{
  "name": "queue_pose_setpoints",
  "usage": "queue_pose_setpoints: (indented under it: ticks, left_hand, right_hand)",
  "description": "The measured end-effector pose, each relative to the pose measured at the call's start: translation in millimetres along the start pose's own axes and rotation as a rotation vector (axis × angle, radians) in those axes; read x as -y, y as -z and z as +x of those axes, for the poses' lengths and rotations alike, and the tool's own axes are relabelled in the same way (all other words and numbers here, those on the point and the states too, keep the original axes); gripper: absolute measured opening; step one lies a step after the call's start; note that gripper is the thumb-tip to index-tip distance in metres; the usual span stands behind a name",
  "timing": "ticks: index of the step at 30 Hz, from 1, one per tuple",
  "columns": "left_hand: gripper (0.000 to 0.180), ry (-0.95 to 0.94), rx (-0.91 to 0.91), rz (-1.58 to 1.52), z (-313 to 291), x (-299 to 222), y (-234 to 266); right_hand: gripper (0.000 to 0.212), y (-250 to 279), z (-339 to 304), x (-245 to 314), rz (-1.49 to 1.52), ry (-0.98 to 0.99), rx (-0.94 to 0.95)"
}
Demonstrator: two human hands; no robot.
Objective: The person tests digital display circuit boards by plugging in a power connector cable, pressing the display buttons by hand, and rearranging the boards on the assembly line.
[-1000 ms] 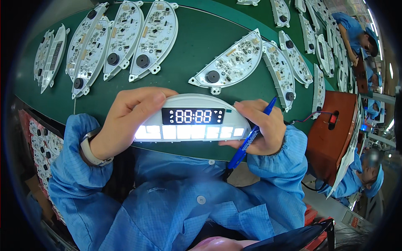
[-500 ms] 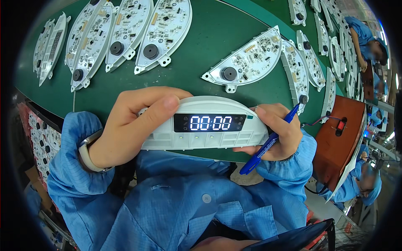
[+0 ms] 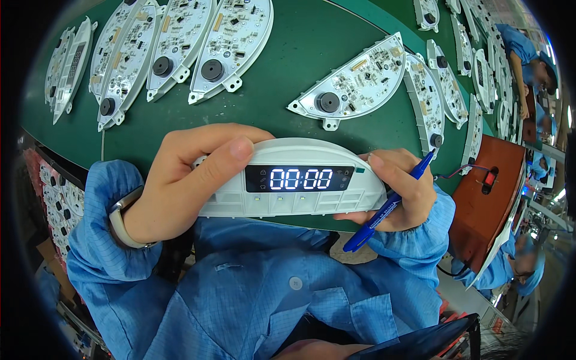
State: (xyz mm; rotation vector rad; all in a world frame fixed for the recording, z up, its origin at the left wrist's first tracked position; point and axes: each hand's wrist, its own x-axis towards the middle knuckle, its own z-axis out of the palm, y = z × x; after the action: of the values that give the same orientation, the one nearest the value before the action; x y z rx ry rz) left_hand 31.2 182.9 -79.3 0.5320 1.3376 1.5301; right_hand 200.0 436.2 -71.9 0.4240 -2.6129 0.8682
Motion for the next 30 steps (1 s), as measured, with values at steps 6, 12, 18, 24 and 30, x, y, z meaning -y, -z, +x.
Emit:
queue_pose_setpoints:
  ticks: [6,12,18,24,30]
  left_hand:
    - [0.038,-0.03,0.003,0.058,0.6,0.6,1.1]
    - [0.039,-0.052,0.013,0.029,2.2,4.5,2.8]
    - [0.041,-0.024,0.016,0.027,4.1,4.5,4.3]
    - [0.051,0.044,-0.055,0.142,3.6,3.2,2.2]
    - [0.038,-0.356,0.117,0.492,15.1,1.4,11.0]
  right_hand:
    - [0.07,0.2,0.1,0.4,-0.008,0.005,-0.002]
    - [0.069,-1.0,-1.7,-0.2,0.001,0.01,-0.023]
    - [0.067,-2.6,-5.4,-2.3,0.011,-0.004,-0.023]
    - [0.069,-3.4,-5.3,-4.0,0.003,0.016,-0.036]
    - [0.089,1.4,-4.5,-7.9,0.283,-0.119,-0.044]
